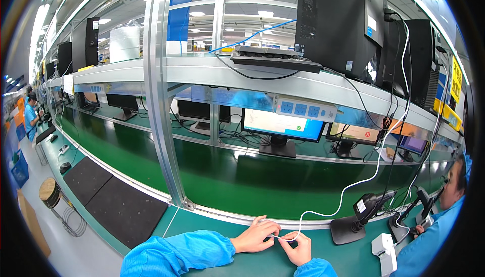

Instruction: The person tests electronic components on an assembly line using a handheld terminal and specialized probes.

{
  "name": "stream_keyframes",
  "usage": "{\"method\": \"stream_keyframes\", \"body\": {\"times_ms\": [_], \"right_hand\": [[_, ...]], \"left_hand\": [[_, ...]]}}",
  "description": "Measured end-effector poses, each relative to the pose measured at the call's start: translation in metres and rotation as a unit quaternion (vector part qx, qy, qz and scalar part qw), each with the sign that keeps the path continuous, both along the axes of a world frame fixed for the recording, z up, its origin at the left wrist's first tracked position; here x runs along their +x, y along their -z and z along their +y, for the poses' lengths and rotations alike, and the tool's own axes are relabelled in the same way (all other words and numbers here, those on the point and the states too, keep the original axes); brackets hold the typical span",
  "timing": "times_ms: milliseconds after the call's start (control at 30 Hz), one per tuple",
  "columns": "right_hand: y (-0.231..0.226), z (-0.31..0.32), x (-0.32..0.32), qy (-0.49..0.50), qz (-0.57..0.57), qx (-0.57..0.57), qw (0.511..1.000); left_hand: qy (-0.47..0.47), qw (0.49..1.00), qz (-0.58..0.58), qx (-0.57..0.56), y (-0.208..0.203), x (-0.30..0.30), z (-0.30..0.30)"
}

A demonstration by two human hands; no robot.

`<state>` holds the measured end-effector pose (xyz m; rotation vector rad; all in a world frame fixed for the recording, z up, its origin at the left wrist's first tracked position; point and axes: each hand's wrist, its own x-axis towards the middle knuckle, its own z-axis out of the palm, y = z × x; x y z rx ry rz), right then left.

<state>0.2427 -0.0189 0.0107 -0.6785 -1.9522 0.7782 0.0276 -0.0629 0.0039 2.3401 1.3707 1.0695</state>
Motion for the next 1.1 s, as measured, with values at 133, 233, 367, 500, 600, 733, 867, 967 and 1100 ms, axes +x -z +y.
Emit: {"method": "stream_keyframes", "body": {"times_ms": [133, 233, 367, 500, 600, 733, 867, 967, 1100], "right_hand": [[0.000, 0.000, 0.000, 0.012, 0.017, 0.003, 1.000], [0.000, 0.000, -0.001, 0.020, 0.033, -0.022, 0.999], [0.003, 0.003, 0.001, 0.037, 0.023, -0.033, 0.998], [0.011, 0.008, 0.003, 0.042, 0.088, -0.068, 0.993], [0.012, 0.009, 0.005, 0.054, 0.099, -0.078, 0.991], [0.011, 0.009, 0.006, 0.046, 0.071, -0.087, 0.993], [0.000, 0.001, 0.001, 0.015, 0.037, -0.087, 0.995], [0.002, 0.002, 0.001, 0.014, 0.038, -0.081, 0.996], [0.003, 0.003, 0.002, 0.017, 0.031, -0.082, 0.996]], "left_hand": [[0.003, 1.000, -0.005, -0.018, -0.002, 0.000, -0.001], [0.007, 1.000, -0.004, -0.018, -0.005, 0.000, -0.002], [0.003, 1.000, -0.008, -0.014, -0.006, 0.000, -0.002], [0.006, 1.000, 0.001, -0.008, -0.006, -0.001, -0.002], [0.007, 1.000, 0.012, 0.000, -0.004, 0.001, 0.000], [0.013, 0.999, 0.019, 0.025, -0.004, 0.002, -0.001], [0.017, 0.998, 0.021, 0.047, -0.006, 0.003, -0.002], [0.016, 0.997, 0.032, 0.063, -0.007, 0.003, -0.002], [0.014, 0.998, 0.028, 0.060, -0.008, 0.003, -0.002]]}}
